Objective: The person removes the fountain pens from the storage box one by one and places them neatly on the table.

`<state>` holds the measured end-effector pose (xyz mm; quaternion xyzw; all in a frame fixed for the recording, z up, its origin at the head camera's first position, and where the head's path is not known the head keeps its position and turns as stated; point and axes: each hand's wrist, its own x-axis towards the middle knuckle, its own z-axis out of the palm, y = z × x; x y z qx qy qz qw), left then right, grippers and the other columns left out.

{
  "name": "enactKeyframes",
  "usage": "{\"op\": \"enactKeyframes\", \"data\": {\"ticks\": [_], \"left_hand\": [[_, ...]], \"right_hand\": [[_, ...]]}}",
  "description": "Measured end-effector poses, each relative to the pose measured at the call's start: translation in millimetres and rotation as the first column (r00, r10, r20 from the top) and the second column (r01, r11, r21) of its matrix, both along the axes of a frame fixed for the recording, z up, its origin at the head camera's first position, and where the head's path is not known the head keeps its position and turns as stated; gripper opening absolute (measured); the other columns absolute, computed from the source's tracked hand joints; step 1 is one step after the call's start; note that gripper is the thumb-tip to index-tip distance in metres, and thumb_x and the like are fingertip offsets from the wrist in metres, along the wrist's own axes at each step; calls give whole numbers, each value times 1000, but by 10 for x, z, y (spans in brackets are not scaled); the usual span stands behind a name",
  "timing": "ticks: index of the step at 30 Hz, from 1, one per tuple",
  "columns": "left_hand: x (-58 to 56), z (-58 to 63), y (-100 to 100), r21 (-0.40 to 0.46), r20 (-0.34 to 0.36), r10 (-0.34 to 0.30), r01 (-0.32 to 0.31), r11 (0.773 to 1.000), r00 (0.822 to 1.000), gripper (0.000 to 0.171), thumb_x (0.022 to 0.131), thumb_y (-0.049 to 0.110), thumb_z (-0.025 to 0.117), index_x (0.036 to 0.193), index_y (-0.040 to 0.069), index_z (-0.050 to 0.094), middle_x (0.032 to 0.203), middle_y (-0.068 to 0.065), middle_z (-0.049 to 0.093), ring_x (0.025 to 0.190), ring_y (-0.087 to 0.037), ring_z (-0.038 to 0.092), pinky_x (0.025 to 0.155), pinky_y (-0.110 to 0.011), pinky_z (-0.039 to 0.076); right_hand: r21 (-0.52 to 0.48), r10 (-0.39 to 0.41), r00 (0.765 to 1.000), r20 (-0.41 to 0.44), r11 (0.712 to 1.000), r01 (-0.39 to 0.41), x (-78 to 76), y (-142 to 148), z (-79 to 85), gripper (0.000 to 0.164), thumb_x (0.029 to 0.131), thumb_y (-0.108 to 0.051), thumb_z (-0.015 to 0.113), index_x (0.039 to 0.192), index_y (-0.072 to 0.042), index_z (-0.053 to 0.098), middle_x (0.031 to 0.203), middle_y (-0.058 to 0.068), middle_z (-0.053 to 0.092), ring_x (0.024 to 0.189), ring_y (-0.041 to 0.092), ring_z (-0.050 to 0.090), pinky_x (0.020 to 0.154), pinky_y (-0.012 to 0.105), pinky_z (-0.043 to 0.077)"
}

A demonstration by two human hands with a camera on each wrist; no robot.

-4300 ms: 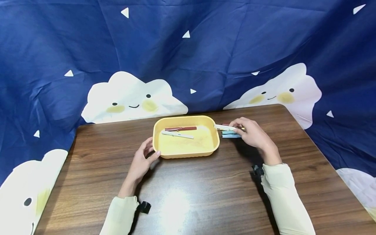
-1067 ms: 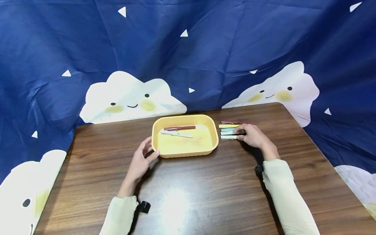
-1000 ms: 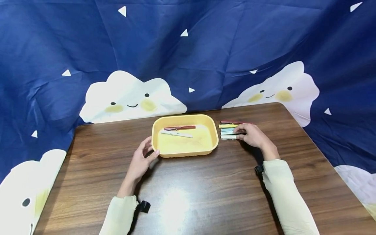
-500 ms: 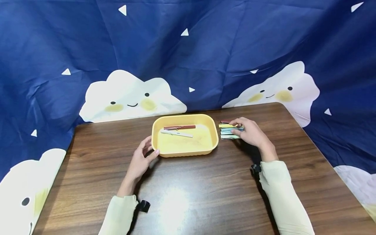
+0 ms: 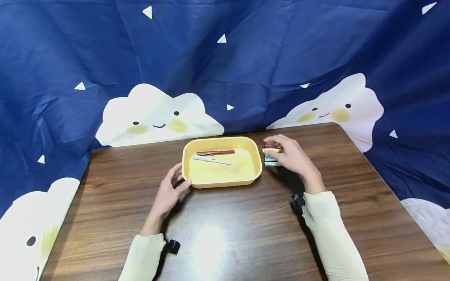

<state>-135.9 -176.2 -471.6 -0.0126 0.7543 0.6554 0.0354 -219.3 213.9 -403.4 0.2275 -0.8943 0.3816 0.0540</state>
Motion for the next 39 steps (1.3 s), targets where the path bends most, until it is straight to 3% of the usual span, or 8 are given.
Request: {"op": "enactKeyframes", "data": {"ticks": [19,30,39], "left_hand": [[-10,26,0,15,1,-9,9,1000,1000,66,95,7,71,153,7,40,143,-19,50,132,-33,48,92,-20,46],[-1,16,-3,8,6,-4,4,1000,1000,67,95,7,71,153,9,40,143,-17,51,132,-31,49,92,-20,47],[4,7,0,16,5,-6,6,1000,1000,66,95,6,71,154,8,40,143,-17,50,132,-32,49,91,-20,47]], "right_hand": [[-31,37,999,14,999,-37,-7,-310,95,29,91,-5,75,119,0,69,114,19,67,103,34,65,90,55,49],[-43,54,999,7,998,-54,-2,-467,119,32,92,-6,75,122,1,67,117,19,67,103,38,64,88,51,51],[-18,43,999,-2,999,-43,-14,-598,122,34,91,-11,77,122,-2,69,113,15,68,99,31,64,82,51,50]]}}
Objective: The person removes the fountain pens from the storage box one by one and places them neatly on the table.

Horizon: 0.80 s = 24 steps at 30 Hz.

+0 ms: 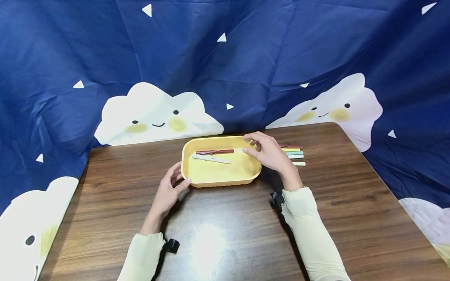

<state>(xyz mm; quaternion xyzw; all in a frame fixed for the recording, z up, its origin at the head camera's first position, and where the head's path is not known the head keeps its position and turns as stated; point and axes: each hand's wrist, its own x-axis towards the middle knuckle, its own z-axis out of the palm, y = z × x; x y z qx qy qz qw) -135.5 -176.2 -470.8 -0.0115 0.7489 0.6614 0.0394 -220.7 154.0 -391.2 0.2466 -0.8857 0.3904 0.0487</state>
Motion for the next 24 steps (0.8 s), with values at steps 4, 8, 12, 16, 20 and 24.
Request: {"op": "enactKeyframes", "data": {"ticks": [4,8,12,16,20,24], "left_hand": [[0,0,1,2,-3,3,-3,1000,1000,67,95,6,71,154,8,40,143,-18,51,131,-32,49,91,-20,48],[2,-8,2,5,-2,5,-5,1000,1000,66,95,6,71,153,8,40,142,-17,51,131,-31,50,91,-19,48],[0,-14,6,15,-6,-3,4,1000,1000,66,95,5,71,153,7,39,143,-18,50,132,-32,49,90,-19,49],[-3,-17,9,5,-4,-1,1,1000,1000,66,95,5,71,153,8,40,142,-17,51,131,-32,49,90,-19,48],[-9,-18,7,6,-6,-2,2,1000,1000,66,95,5,71,153,8,40,142,-18,50,132,-33,49,90,-18,47],[-8,-10,-2,16,-7,-7,7,1000,1000,66,95,4,70,153,6,39,143,-19,50,132,-34,49,90,-17,47]], "right_hand": [[-3,3,1000,18,1000,-3,-10,-44,-2,34,91,-13,77,123,-3,69,116,17,68,102,31,63,83,50,50],[-5,4,999,36,1000,-4,-23,-80,-8,34,92,-15,76,123,-3,68,117,16,68,104,30,62,86,51,50],[-12,6,999,44,1000,-5,-35,-113,-18,35,93,-15,75,124,-2,68,117,17,67,105,30,61,87,53,51],[-17,13,999,49,1000,-12,-51,-161,-35,36,92,-15,76,125,-1,67,117,18,67,105,30,61,86,52,51],[-14,22,998,55,1000,-21,-68,-214,-60,38,93,-17,75,125,0,67,117,19,66,105,30,61,86,50,52],[-11,30,998,58,1000,-29,-72,-270,-77,37,93,-18,75,125,0,67,117,19,67,105,31,62,86,48,52]]}}
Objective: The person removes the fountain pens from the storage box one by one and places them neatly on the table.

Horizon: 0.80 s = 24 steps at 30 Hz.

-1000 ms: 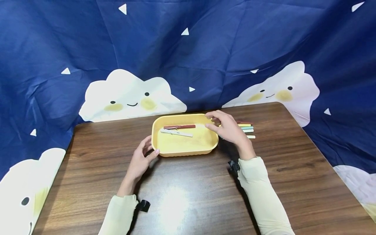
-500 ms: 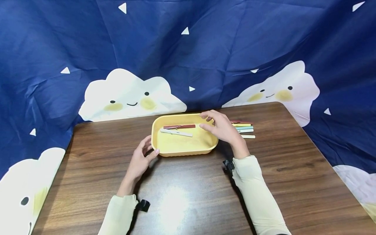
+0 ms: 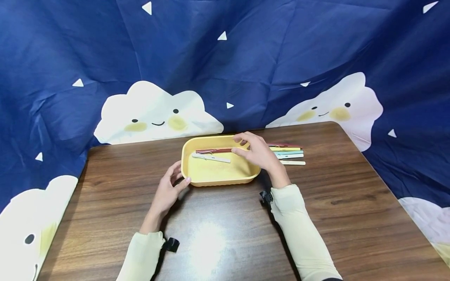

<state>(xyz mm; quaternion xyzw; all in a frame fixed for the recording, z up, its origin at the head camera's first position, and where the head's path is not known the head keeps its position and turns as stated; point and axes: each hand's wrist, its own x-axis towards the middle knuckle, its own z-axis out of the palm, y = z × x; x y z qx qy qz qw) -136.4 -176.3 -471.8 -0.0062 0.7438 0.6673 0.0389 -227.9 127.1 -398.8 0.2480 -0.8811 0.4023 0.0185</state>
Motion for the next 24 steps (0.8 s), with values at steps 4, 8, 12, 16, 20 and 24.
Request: {"op": "enactKeyframes", "data": {"ticks": [4,8,12,16,20,24], "left_hand": [[-2,9,-3,4,0,-4,4,1000,1000,65,96,5,70,153,6,39,143,-20,49,133,-34,48,90,-17,46],[-7,13,-2,5,-2,-3,3,1000,1000,65,96,5,70,153,6,40,143,-19,50,133,-33,49,91,-17,46],[-7,12,-2,8,-7,-3,3,1000,1000,65,95,4,70,153,6,40,143,-19,50,133,-33,49,91,-17,47],[-5,5,-2,15,-6,-2,3,1000,1000,65,95,3,69,153,5,39,143,-20,50,133,-33,49,90,-17,47],[-1,3,0,17,-2,-2,2,1000,1000,65,96,3,69,153,5,39,143,-20,49,133,-33,49,90,-17,47],[4,4,-1,19,-1,-2,2,1000,1000,65,96,3,69,153,5,39,143,-20,49,133,-33,49,90,-16,47]], "right_hand": [[-3,17,1000,-11,1000,-17,-14,-48,-16,37,93,-17,75,125,0,67,116,19,67,104,32,63,87,50,52],[6,29,999,-27,1000,-29,-29,-94,-37,37,93,-17,76,124,1,67,115,19,68,103,33,64,87,48,52],[15,35,999,-22,999,-35,-43,-159,-71,37,92,-17,77,123,1,68,114,19,69,101,32,64,86,46,52],[-6,60,998,10,998,-60,-59,-242,-117,36,91,-13,77,122,4,67,114,21,69,100,34,65,88,50,51],[-10,71,995,68,997,-70,-73,-318,-167,38,91,-13,76,123,5,66,118,21,68,102,33,64,90,48,50],[4,68,992,103,998,-68,-85,-377,-210,38,91,-13,76,124,4,66,120,20,68,105,31,63,92,43,49]]}}
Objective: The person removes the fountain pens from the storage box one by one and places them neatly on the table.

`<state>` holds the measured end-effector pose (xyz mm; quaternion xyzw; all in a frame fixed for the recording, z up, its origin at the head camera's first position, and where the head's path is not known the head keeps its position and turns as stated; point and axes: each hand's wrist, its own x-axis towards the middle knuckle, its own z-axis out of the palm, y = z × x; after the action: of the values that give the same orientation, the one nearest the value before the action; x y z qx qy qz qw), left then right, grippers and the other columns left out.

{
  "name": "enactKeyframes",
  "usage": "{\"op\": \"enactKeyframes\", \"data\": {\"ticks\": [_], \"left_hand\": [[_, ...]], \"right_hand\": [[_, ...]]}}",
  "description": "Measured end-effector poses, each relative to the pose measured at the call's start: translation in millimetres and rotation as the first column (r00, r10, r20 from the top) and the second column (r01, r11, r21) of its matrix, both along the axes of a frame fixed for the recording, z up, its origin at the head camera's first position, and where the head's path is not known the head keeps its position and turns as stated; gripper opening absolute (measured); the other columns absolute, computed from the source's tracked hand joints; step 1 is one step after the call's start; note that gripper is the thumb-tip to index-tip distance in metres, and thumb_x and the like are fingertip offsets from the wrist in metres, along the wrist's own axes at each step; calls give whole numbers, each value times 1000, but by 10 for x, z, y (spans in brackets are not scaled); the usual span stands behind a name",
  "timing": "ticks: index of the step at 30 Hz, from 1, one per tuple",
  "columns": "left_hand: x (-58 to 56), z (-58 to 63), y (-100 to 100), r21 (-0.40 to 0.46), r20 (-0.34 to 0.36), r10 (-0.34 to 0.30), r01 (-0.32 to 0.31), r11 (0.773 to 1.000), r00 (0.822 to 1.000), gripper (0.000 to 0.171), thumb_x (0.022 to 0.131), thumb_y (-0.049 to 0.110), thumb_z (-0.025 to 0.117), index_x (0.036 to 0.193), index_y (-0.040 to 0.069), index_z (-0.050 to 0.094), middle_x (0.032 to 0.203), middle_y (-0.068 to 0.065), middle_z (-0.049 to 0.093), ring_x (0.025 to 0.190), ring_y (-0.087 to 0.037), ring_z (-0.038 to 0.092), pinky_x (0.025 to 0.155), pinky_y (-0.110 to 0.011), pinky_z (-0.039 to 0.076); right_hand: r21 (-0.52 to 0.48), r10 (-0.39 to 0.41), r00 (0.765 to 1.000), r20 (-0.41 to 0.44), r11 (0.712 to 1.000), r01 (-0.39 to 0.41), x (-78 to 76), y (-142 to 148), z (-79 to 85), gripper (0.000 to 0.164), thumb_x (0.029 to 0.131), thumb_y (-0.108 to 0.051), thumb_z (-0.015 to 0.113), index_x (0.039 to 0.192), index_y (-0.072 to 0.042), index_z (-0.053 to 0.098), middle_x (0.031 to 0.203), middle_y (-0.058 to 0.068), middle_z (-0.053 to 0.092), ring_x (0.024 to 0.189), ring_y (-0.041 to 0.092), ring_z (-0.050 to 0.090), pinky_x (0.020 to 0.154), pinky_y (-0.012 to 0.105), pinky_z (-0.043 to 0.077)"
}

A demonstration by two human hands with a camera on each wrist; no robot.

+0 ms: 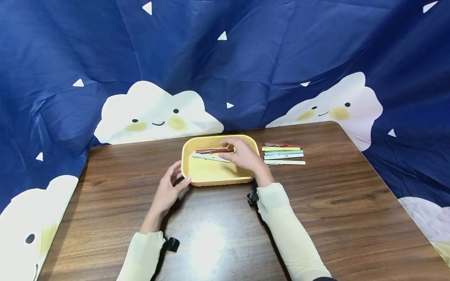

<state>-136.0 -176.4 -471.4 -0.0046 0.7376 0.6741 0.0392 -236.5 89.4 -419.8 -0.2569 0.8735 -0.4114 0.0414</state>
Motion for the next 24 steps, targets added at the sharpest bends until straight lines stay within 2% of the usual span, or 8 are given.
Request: {"op": "enactKeyframes", "data": {"ticks": [11,24], "left_hand": [[-1,1,4,-4,0,-4,4,1000,1000,65,96,3,69,153,6,39,143,-21,49,133,-34,48,91,-17,46],[4,8,7,-8,1,-4,4,1000,1000,65,96,4,69,153,5,39,142,-20,50,132,-33,49,91,-17,46]], "right_hand": [[76,23,1000,15,997,-24,-71,-176,-76,34,91,-19,78,119,0,70,114,15,69,104,28,63,94,39,49],[137,-5,996,94,991,-8,-128,-335,-204,34,90,-20,78,119,-3,71,115,10,70,106,24,63,96,36,48]]}}
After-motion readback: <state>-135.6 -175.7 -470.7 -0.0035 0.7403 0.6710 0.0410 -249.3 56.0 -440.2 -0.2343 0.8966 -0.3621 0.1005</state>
